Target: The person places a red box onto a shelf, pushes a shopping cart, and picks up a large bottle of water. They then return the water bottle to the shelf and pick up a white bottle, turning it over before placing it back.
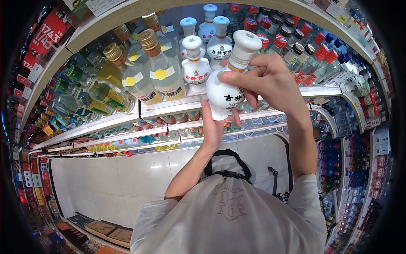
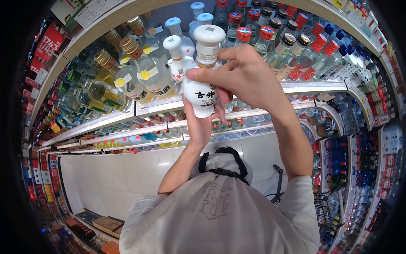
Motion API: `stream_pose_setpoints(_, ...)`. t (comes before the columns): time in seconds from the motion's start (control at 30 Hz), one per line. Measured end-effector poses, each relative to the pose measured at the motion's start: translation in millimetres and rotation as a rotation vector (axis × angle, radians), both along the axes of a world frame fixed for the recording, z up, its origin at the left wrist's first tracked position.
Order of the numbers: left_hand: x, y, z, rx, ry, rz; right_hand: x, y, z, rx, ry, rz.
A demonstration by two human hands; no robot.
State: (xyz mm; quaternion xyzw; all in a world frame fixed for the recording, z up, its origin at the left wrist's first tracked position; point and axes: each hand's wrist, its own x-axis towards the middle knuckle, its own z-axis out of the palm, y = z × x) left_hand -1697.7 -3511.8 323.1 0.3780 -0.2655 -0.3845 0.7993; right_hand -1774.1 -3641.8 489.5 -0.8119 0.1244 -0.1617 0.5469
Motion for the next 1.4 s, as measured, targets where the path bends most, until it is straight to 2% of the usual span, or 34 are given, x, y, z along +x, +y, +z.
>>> stream_pose_setpoints(0.07,-2.7,3.4,-2.5,0.035,0.010,0.023,-0.8,0.3,0.9,0.016,-0.011,0.009)
stream_pose_setpoints(0.17,-8.4,13.1,2.7,0.103,0.069,0.022,-5.5,4.5,10.5,-0.016,0.106,-0.020)
stream_pose_setpoints(0.23,-15.6,21.8,13.0,0.160,0.176,-0.017,-8.0,7.2,12.7,-0.153,0.155,-0.078)
stream_pose_setpoints(0.37,-27.2,36.1,31.1,0.176,0.196,-0.040,-10.6,-3.9,15.9,-0.206,0.251,-0.054)
stream_pose_setpoints(0.43,-30.8,42.2,42.4,0.196,0.211,-0.048,-10.5,-10.7,12.0,-0.407,0.256,-0.040)
stream_pose_setpoints(0.47,-32.2,44.9,44.7,0.214,0.226,-0.055,-10.5,-10.4,10.5,-0.406,0.257,-0.041)
stream_pose_setpoints(0.57,-32.8,51.4,37.7,0.143,0.285,-0.104,-7.0,-7.5,-0.3,-0.322,0.197,-0.017)
stream_pose_setpoints(0.63,-35.5,56.3,39.6,0.142,0.299,-0.134,2.2,-0.6,-24.8,0.070,-0.097,0.031)
stream_pose_setpoints(0.73,-42.1,62.0,47.2,0.158,0.337,-0.176,8.5,9.5,-40.0,0.195,-0.200,0.029)
stream_pose_setpoints(1.4,-46.5,68.8,49.3,0.204,0.404,-0.233,23.1,8.9,-55.1,0.255,-0.156,0.040)
